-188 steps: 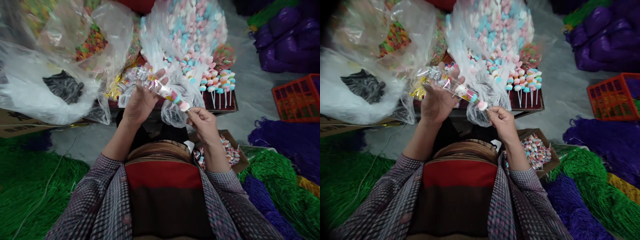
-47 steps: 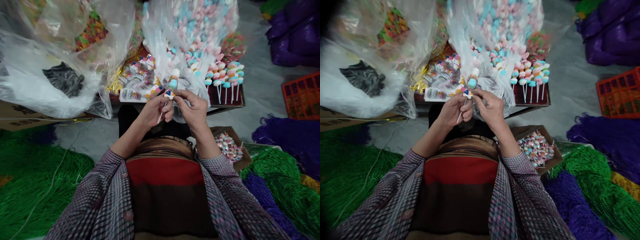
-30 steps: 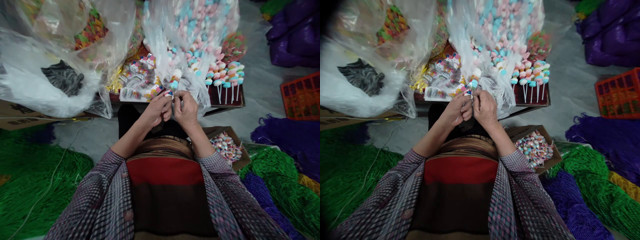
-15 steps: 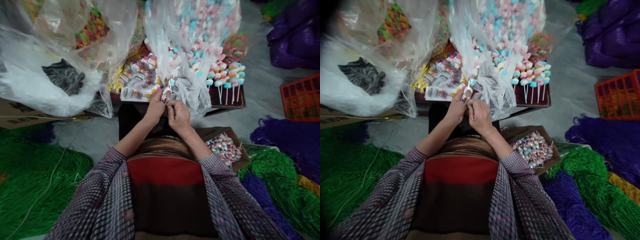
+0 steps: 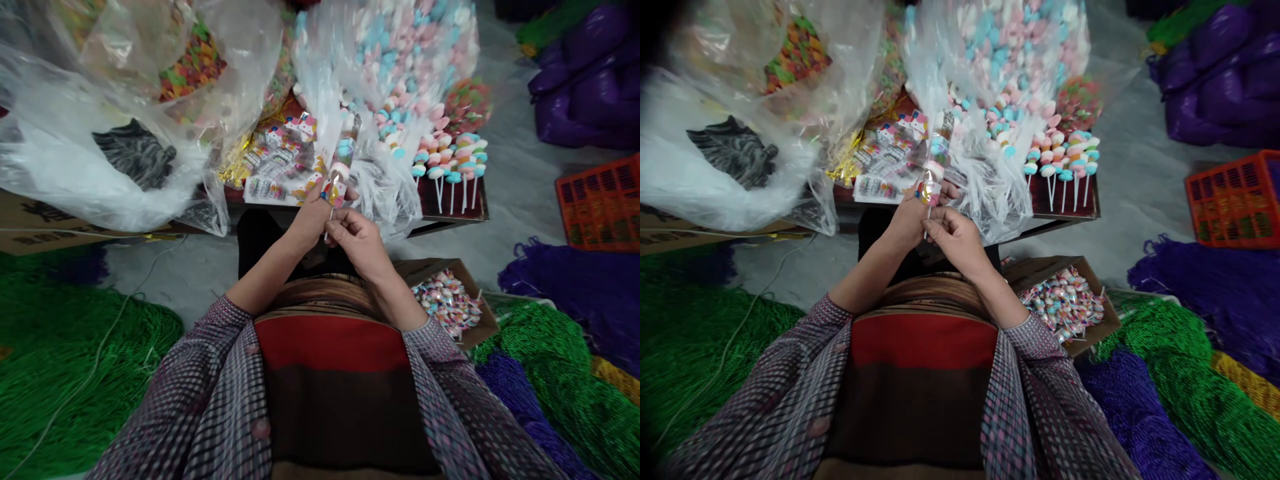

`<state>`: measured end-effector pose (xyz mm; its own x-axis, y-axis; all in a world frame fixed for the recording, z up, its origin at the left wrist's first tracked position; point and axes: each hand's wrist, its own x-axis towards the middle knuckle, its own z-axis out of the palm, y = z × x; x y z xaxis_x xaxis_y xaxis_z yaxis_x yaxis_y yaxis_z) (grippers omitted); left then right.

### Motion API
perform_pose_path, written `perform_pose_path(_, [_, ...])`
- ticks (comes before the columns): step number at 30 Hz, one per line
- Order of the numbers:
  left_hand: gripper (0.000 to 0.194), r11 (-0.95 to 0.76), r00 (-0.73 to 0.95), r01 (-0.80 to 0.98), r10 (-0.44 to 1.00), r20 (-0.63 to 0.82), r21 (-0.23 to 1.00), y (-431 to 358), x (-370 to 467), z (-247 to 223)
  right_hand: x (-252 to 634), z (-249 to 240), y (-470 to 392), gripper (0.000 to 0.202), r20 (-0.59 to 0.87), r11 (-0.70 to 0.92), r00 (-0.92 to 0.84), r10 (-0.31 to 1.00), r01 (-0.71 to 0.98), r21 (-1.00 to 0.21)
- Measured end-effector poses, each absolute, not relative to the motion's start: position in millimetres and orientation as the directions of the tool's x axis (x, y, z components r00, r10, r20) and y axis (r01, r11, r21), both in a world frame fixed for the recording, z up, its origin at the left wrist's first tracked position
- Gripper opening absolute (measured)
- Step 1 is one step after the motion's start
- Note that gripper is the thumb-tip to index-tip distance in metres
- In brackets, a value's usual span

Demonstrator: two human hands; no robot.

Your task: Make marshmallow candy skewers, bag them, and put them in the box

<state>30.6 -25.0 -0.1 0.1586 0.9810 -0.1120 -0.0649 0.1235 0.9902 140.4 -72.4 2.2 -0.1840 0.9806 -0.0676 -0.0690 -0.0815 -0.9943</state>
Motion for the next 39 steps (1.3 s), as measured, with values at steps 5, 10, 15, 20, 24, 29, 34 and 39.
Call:
perform_pose_path(5, [0.017,-0.128,0.077,0.319,0.991,0.109,0.939,-21.0,17.4,-1.9,136.0,-4.4,-76.4,0.047,-0.089,-0.102,-0.116,0.989,-0.111,-0.989])
perform_pose_path(10, [0.010,-0.269,0.081,0.724,0.947,0.310,0.635,-20.5,10.9,-7.7,138.7,-7.6,-78.4,0.037,0.012,0.010,0.016,1.000,0.142,-0.990])
perform_pose_path(15, [0.022,-0.288,0.118,0.808,0.934,0.338,0.514,-27.0,18.7,-8.5,141.9,-8.3,-74.8,0.024,0.193,0.143,0.100,0.976,0.377,-0.915])
perform_pose_path(20, [0.016,-0.319,0.184,0.822,0.933,0.311,0.471,-34.1,24.4,0.8,144.9,-12.0,-63.2,0.026,0.305,0.194,0.151,0.940,0.498,-0.845])
perform_pose_path(24, [0.013,-0.328,0.199,0.700,0.943,0.268,0.634,-35.5,13.3,5.7,148.5,-10.8,-60.0,0.033,0.237,0.186,0.085,0.968,0.392,-0.901])
perform_pose_path(29, [0.026,-0.148,0.119,0.135,0.984,0.132,0.980,-22.9,-1.6,5.6,151.3,-4.8,-64.6,0.042,0.132,0.121,0.048,0.990,0.193,-0.974])
perform_pose_path(34, [0.035,-0.031,0.202,-0.072,0.978,0.045,0.997,-16.3,6.5,5.9,146.7,-1.0,-68.8,0.047,0.043,0.039,0.027,0.999,0.136,-0.990])
perform_pose_path(39, [0.040,-0.121,0.167,0.105,0.981,0.102,0.987,-21.1,9.1,-1.7,145.4,3.3,-69.3,0.048,0.033,0.026,0.049,0.998,0.132,-0.991])
